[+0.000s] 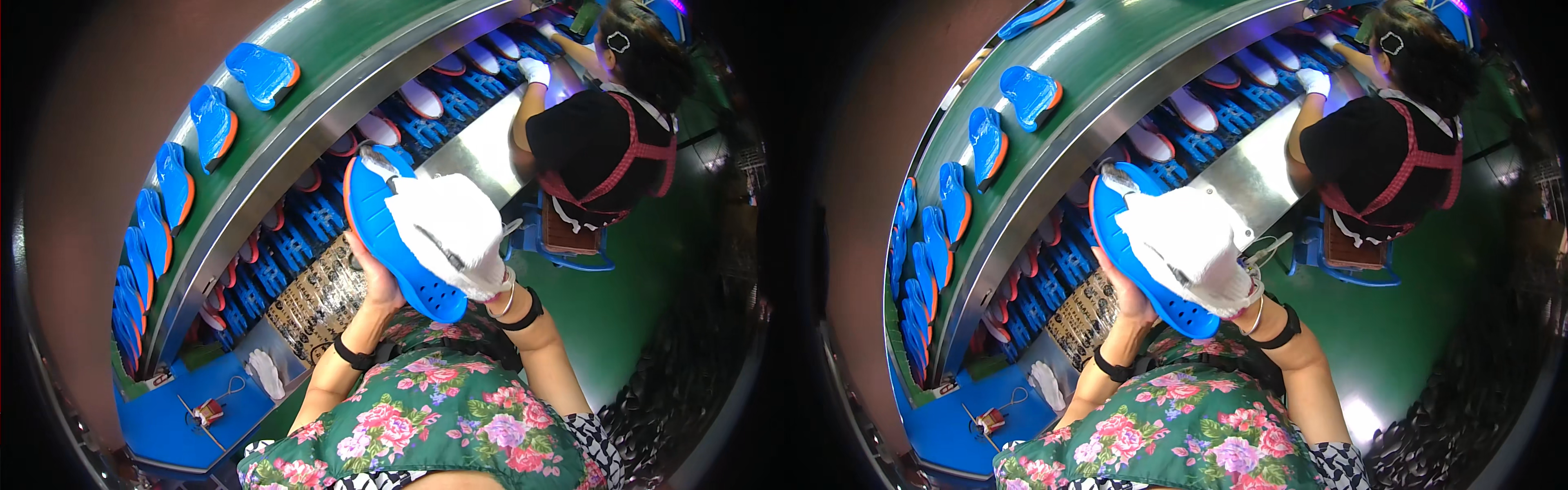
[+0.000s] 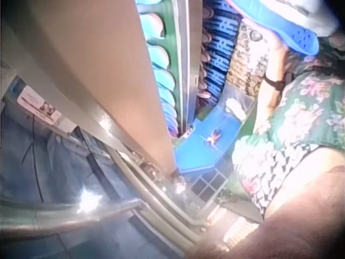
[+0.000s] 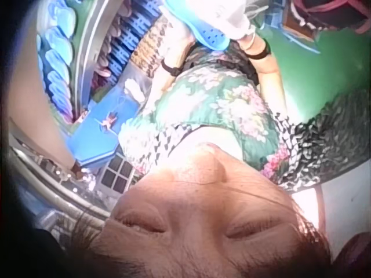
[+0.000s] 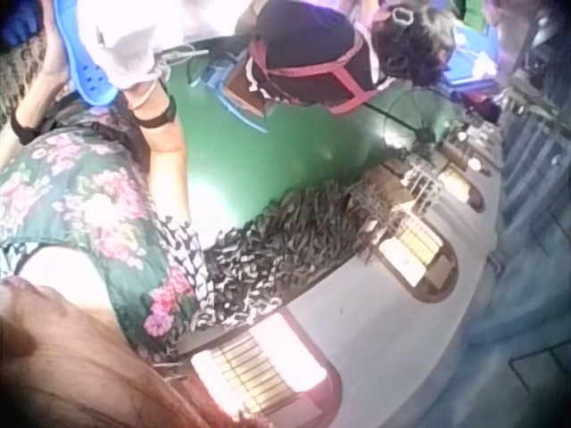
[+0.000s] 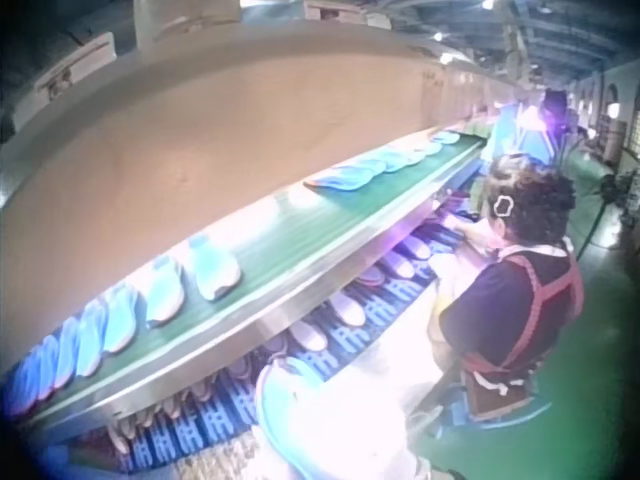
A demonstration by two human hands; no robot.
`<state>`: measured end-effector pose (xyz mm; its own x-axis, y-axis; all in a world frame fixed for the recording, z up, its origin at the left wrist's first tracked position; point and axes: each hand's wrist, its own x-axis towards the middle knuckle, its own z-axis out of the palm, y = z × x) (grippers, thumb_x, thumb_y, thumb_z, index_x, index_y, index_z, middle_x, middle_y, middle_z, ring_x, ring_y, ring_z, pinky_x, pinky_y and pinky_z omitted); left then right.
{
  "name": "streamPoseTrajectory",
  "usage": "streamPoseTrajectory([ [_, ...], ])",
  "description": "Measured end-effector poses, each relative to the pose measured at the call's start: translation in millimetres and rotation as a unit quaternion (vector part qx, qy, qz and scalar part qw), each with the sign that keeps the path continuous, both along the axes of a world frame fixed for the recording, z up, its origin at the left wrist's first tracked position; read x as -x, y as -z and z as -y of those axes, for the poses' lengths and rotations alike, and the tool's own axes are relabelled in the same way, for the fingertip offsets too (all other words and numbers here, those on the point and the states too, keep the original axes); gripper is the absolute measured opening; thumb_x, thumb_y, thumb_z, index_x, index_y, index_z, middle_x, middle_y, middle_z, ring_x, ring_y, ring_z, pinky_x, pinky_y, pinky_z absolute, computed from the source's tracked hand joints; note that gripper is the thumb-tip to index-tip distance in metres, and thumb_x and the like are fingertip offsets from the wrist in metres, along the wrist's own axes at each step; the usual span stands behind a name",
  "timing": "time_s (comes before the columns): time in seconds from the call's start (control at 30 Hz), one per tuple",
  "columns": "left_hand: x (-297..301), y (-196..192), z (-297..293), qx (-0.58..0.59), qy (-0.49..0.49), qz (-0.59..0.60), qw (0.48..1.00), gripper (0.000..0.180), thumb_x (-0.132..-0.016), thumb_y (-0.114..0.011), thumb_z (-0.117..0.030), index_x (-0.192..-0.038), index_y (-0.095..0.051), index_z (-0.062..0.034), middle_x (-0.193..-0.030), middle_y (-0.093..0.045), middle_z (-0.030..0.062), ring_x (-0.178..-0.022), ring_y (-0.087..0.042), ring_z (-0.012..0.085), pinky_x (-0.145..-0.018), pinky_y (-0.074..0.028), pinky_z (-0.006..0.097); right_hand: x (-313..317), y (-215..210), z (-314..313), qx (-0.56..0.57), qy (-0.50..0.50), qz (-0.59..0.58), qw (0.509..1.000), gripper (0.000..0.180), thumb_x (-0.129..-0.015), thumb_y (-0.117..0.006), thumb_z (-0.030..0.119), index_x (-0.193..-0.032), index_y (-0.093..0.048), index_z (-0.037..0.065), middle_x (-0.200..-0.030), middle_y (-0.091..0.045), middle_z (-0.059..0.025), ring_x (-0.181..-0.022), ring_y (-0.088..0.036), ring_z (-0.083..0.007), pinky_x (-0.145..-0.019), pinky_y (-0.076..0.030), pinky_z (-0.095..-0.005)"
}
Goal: The person picks up a blue shoe sole from a conveyor belt, applies a substance to its surface with a brush, and places it back onto the belt, repeating the process for a second sole.
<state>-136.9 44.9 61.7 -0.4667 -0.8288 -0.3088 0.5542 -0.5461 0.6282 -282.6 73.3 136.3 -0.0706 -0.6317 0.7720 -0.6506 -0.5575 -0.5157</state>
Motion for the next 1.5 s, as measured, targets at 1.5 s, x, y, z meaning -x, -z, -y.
streamPoseTrajectory([
  [1.5, -18, 29, 57, -0.053, 0.131, -0.187, 0.972, 0.126, -0.069, -0.026, -0.104, -0.132, -0.053, 0.0015, -0.105, -0.067, 0.0207, -0.09, -0.069, 0.0306, -0.081, -0.059, 0.046, 1, 32, -17, -0.07, -0.144, 0.035, 0.986, 0.024, -0.08, -0.077, 0.004, -0.104, -0.077, 0.008, -0.105, -0.076, -0.0102, -0.091, -0.071, -0.0279, -0.077, -0.058, -0.0373],
])
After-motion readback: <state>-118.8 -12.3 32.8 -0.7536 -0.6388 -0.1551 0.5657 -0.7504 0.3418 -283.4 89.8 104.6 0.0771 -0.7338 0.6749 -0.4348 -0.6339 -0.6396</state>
